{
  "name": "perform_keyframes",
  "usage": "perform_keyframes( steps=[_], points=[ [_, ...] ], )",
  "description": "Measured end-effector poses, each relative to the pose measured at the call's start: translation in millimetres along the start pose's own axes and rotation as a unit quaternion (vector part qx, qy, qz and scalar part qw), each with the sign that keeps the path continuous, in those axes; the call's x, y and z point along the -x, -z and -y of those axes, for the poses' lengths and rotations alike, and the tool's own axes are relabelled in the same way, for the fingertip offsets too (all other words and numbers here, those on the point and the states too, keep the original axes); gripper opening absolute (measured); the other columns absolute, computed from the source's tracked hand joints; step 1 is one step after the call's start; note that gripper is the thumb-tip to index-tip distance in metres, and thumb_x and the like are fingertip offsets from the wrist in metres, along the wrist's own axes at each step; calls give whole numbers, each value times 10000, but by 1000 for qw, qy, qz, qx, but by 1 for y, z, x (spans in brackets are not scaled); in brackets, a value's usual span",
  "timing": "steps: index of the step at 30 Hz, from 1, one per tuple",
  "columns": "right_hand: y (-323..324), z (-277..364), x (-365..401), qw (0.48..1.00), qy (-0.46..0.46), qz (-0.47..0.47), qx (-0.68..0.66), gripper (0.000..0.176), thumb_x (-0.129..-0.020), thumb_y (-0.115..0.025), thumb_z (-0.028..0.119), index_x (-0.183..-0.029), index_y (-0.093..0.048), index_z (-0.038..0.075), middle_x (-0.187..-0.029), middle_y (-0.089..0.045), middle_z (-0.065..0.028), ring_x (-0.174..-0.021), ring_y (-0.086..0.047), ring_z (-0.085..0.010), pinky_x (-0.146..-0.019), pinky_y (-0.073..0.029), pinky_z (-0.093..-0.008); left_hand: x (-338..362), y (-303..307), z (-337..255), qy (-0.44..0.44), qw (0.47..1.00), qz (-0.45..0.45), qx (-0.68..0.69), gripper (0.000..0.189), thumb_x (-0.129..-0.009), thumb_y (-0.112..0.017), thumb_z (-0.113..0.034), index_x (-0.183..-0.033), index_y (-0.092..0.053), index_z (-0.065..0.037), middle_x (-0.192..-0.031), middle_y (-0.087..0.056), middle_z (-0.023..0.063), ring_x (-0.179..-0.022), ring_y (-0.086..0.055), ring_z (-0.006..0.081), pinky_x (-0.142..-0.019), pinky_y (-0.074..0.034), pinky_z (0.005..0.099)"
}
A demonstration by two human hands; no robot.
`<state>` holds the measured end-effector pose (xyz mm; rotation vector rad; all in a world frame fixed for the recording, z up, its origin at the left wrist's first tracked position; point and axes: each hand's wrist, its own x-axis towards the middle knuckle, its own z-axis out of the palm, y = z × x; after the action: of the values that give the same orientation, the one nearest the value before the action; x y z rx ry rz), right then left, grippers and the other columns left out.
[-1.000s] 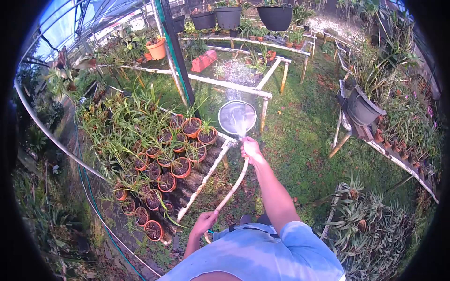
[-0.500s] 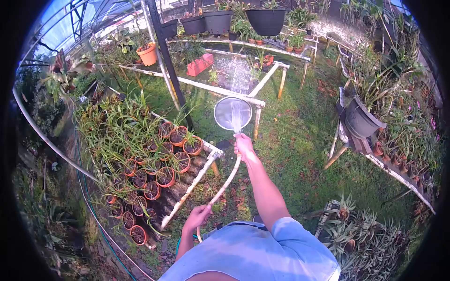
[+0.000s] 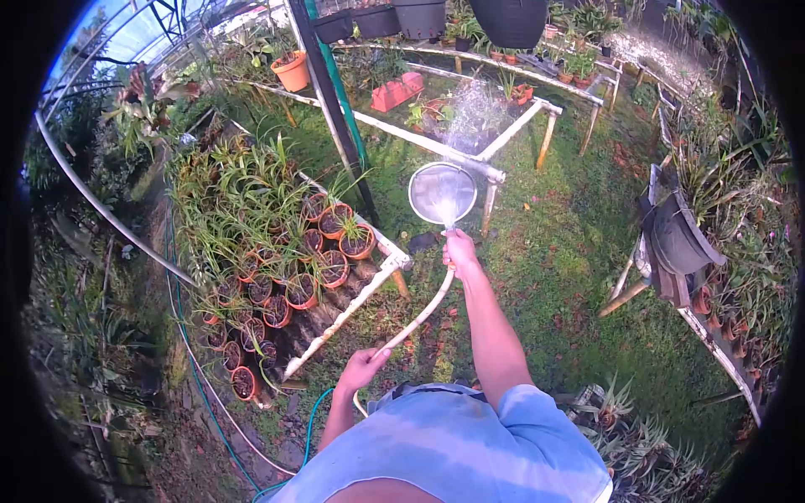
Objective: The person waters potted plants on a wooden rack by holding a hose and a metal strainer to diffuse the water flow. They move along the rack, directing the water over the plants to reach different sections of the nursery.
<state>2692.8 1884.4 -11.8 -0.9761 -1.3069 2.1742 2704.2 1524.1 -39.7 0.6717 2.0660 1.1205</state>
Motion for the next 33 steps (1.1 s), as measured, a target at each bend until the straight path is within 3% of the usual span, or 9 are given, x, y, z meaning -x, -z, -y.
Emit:
perform_keyframes(
  steps=[4,9,14,19,26,33],
  points=[
    [-27,-7,-7,999,-17,45,-2,234,-1010,-423,251,-1046,-527,45,-644,-434,-17,-452,-384,-87,-375,-341,-246,7,-1,11,27,998,-19,51,475,-920,-615,-456,-692,-614,-40,-582,-399,-59,-565,-365,67,-492,-306,286],
    [-59,-23,-11,995,-32,91,18,227,-1011,-442,257,-1041,-523,47,-647,-447,-22,-452,-393,-89,-378,-353,-245,14,19,28,61,993,-65,75,441,-924,-617,-434,-681,-584,-67,-585,-412,-72,-561,-354,57,-496,-302,268],
    [-89,-35,-15,991,-30,128,-21,210,-1011,-458,252,-1045,-521,54,-644,-438,-9,-451,-387,-85,-366,-347,-240,11,41,56,55,993,-55,94,443,-924,-613,-436,-679,-579,-69,-595,-413,-72,-572,-354,58,-508,-302,277],
    [-106,-29,-5,995,-22,92,-12,230,-1015,-448,255,-1063,-547,54,-633,-428,0,-442,-370,-76,-364,-328,-233,10,50,60,48,993,-74,74,452,-919,-617,-449,-694,-588,-58,-602,-417,-68,-583,-357,70,-517,-307,289],
    [-118,-35,-7,993,-9,107,-46,183,-1017,-441,235,-1028,-546,85,-627,-440,6,-432,-384,-76,-362,-338,-232,18,60,52,72,990,-84,92,447,-912,-631,-453,-716,-595,-52,-611,-429,-65,-587,-368,71,-520,-315,291],
    [-129,-42,-9,993,-14,115,6,147,-1010,-454,219,-1015,-520,88,-636,-439,4,-433,-372,-71,-351,-320,-224,24,56,56,65,991,-92,70,460,-913,-620,-466,-712,-599,-54,-608,-404,-73,-576,-346,69,-513,-293,274]
  ],
)
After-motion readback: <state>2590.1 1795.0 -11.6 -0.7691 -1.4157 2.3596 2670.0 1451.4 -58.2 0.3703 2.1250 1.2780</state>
